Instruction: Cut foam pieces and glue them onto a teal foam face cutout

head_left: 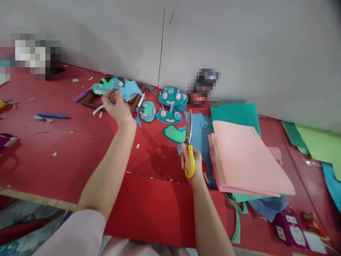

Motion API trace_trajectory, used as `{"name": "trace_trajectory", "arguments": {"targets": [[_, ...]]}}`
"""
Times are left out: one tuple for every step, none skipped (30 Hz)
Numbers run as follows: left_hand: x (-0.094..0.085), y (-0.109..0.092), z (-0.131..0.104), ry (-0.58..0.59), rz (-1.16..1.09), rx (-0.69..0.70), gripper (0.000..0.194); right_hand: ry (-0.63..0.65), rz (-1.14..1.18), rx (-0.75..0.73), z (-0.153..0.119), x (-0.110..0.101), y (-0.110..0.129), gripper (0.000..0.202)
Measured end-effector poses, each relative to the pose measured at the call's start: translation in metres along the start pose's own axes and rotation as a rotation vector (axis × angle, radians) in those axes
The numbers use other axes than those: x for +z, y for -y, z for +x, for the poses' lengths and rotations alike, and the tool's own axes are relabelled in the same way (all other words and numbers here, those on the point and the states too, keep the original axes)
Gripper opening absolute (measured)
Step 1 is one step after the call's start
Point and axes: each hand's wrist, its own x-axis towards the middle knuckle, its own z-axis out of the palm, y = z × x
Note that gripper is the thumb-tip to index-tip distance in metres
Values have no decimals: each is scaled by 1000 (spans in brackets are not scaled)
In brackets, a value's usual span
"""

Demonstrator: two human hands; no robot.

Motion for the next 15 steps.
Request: {"name": "trace_trajectory", "arguments": {"targets": [[-6,0,7,-43,20,67,29,5,0,-1,0,0,-1,43],[-11,-2,11,-67,43,104,31,10,1,0,0,1,-1,43],[-14,-4,12,-92,49,101,34,14,2,0,0,1,-2,43],[-14,-7,10,-137,23,75,37,16,2,-1,0,1,-2,43],[-12,-11,5,-186,-35,51,41,20,0,-3,0,2,-2,43],[-9,-14,-1,-231,-118,38,42,26,-4,-6,-1,2,-2,42],[-4,-18,-7,-166,-182,26,43,33,-11,-10,-1,2,-1,42],[1,-20,-13,-99,-230,15,41,37,-19,-14,-1,2,-1,42],[5,-22,-19,-34,-280,16,33,39,-26,-18,-2,2,0,42],[10,-23,-23,29,-316,6,21,39,-34,-20,-2,2,0,41],[13,-23,-27,99,-331,-17,10,37,-43,-22,-3,2,1,41],[16,-23,-29,173,-333,-47,5,32,-54,-23,-2,1,1,41],[18,-23,-32,249,-330,-78,6,26,-71,-27,-2,1,1,42],[19,-25,-35,323,-323,-104,8,18,-97,-35,-1,0,0,42],[19,-27,-37,381,-324,-117,8,4,-135,-53,0,-2,-1,42]]}}
